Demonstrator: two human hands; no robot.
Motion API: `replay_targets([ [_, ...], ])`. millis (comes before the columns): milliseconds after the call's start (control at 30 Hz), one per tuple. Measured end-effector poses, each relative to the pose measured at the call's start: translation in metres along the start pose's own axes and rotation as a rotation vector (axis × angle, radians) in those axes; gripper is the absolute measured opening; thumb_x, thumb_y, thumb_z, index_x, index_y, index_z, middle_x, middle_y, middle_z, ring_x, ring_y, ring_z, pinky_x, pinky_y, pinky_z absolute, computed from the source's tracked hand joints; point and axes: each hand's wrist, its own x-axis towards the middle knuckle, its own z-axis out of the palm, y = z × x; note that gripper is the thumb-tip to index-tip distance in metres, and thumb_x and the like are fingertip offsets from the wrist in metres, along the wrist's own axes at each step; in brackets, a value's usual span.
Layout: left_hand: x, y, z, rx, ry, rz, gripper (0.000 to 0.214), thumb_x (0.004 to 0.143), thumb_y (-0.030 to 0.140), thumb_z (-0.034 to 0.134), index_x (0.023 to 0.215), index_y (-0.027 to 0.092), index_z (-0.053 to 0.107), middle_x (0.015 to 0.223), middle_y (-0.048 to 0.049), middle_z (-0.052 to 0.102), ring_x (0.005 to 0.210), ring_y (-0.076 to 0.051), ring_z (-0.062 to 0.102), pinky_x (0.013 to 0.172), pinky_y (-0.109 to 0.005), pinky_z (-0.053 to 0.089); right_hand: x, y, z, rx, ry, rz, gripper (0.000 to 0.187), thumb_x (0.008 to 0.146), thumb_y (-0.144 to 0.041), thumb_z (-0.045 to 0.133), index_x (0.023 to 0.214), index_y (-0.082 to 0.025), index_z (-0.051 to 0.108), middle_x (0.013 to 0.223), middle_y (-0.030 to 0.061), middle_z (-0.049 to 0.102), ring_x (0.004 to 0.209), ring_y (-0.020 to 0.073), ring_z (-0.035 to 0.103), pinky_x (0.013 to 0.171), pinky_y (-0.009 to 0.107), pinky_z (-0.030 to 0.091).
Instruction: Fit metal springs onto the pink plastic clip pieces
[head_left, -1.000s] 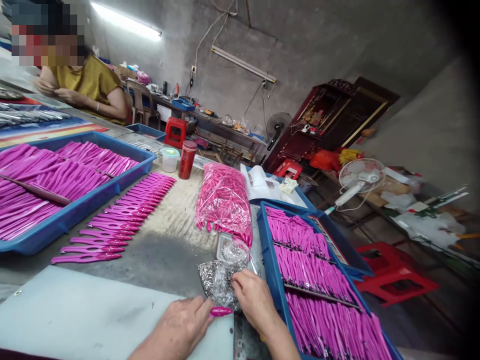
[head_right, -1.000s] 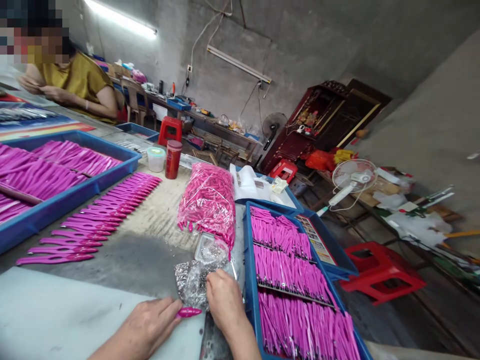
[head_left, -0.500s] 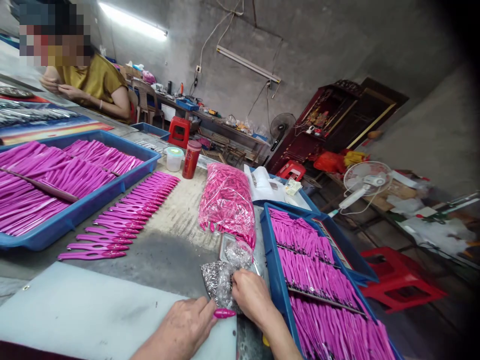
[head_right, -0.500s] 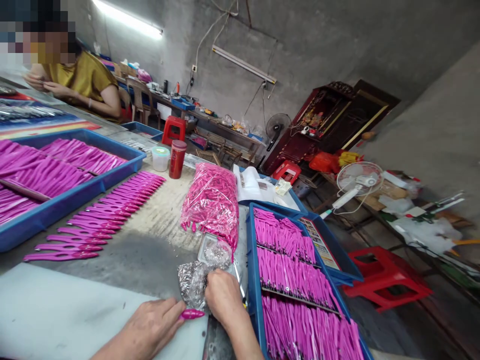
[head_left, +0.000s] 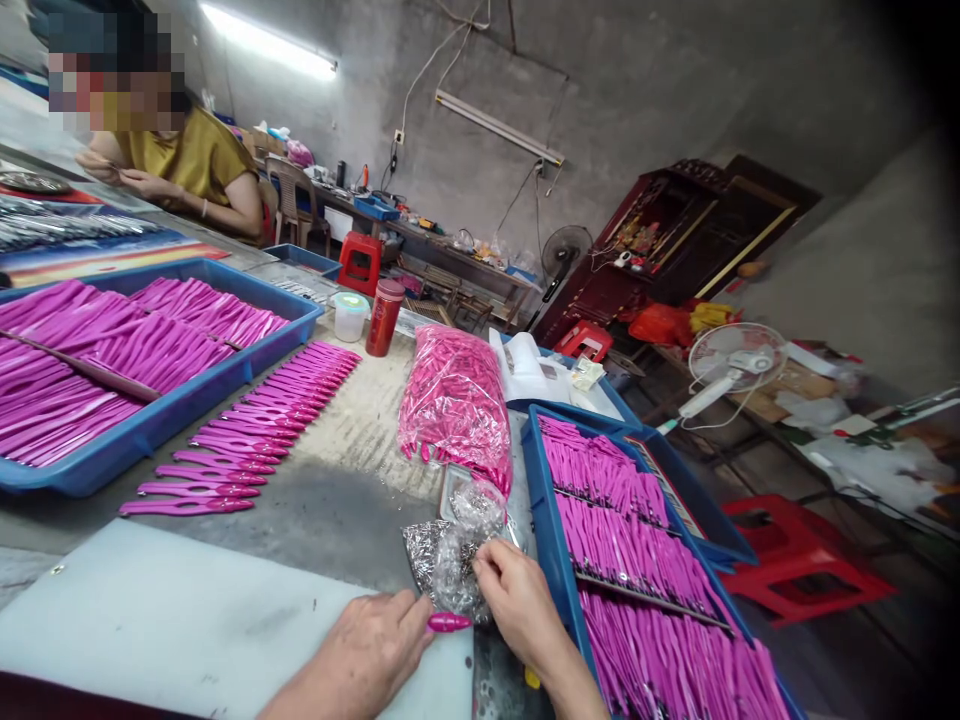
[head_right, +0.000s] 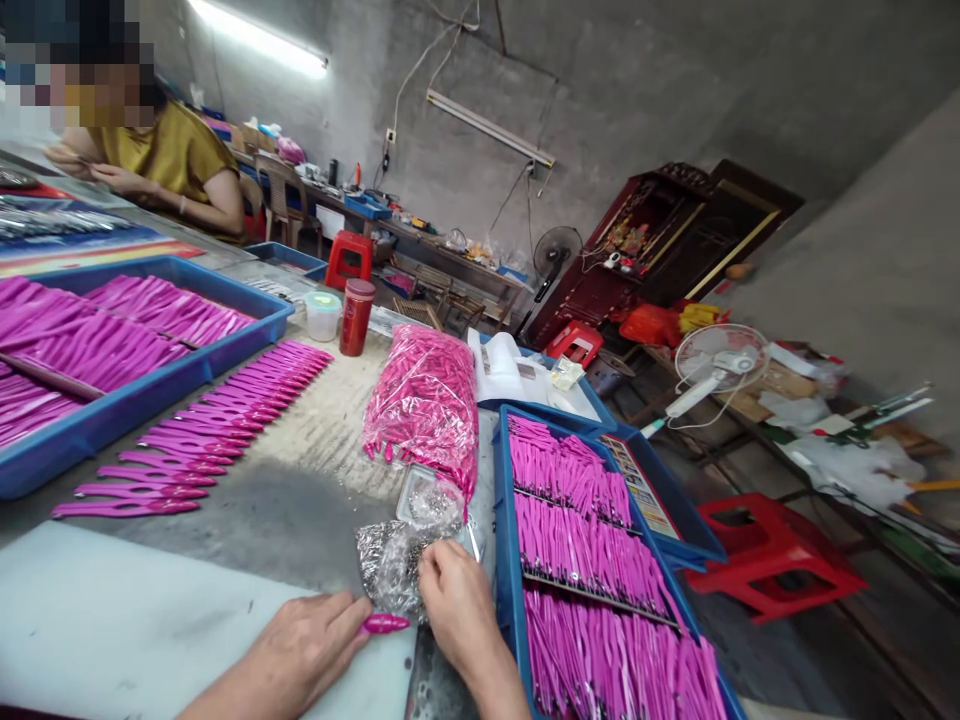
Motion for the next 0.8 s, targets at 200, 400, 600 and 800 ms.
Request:
replay_targets([
  [200, 0.0, -0.001, 0.002, -0.016, 0.016, -0.013, 0.021, 0.092, 0.019, 0.028, 0.082, 0.02, 0.047, 0.061, 0.0021, 0.054, 0.049, -0.015, 0.057, 0.044, -0.027, 0.041, -0.031, 0.005, 0.011, 0.306, 0.019, 0.036, 0.022, 0.081, -0.021, 0.039, 0.059, -0.021, 0.04, 0.06, -0.002, 0.05, 0.059, 0.0145, 0.05, 0.055, 0.022, 0.035],
  [400, 0.002, 0.0, -0.003, -0.035, -0.027, -0.03, 0.017, 0.092, 0.019, 0.031, 0.083, 0.021, 0.047, 0.063, 0.0026, 0.054, 0.051, -0.015, 0.058, 0.046, -0.026, 0.042, -0.048, 0.012, 0.045, 0.242, 0.014, 0.03, 0.021, 0.078, -0.012, 0.04, 0.058, -0.02, 0.043, 0.06, -0.0016, 0.052, 0.06, 0.0148, 0.052, 0.056, 0.022, 0.035],
  [600, 0.001, -0.001, -0.002, -0.03, 0.004, -0.01, 0.015, 0.09, 0.017, 0.033, 0.083, 0.02, 0.046, 0.062, 0.0026, 0.053, 0.05, -0.015, 0.057, 0.047, -0.025, 0.041, -0.05, 0.015, 0.053, 0.196, 0.025, -0.01, 0.021, 0.081, -0.01, 0.043, 0.063, -0.019, 0.049, 0.065, 0.0002, 0.056, 0.064, 0.0154, 0.056, 0.058, 0.022, 0.038],
  [800, 0.001, -0.001, -0.001, -0.038, 0.013, -0.016, 0.016, 0.09, 0.017, 0.034, 0.082, 0.02, 0.047, 0.062, 0.0022, 0.053, 0.05, -0.015, 0.056, 0.046, -0.025, 0.04, -0.053, 0.019, 0.059, 0.181, 0.077, -0.072, 0.022, 0.08, -0.009, 0.04, 0.065, -0.02, 0.052, 0.066, 0.0002, 0.057, 0.064, 0.0152, 0.057, 0.058, 0.022, 0.039],
])
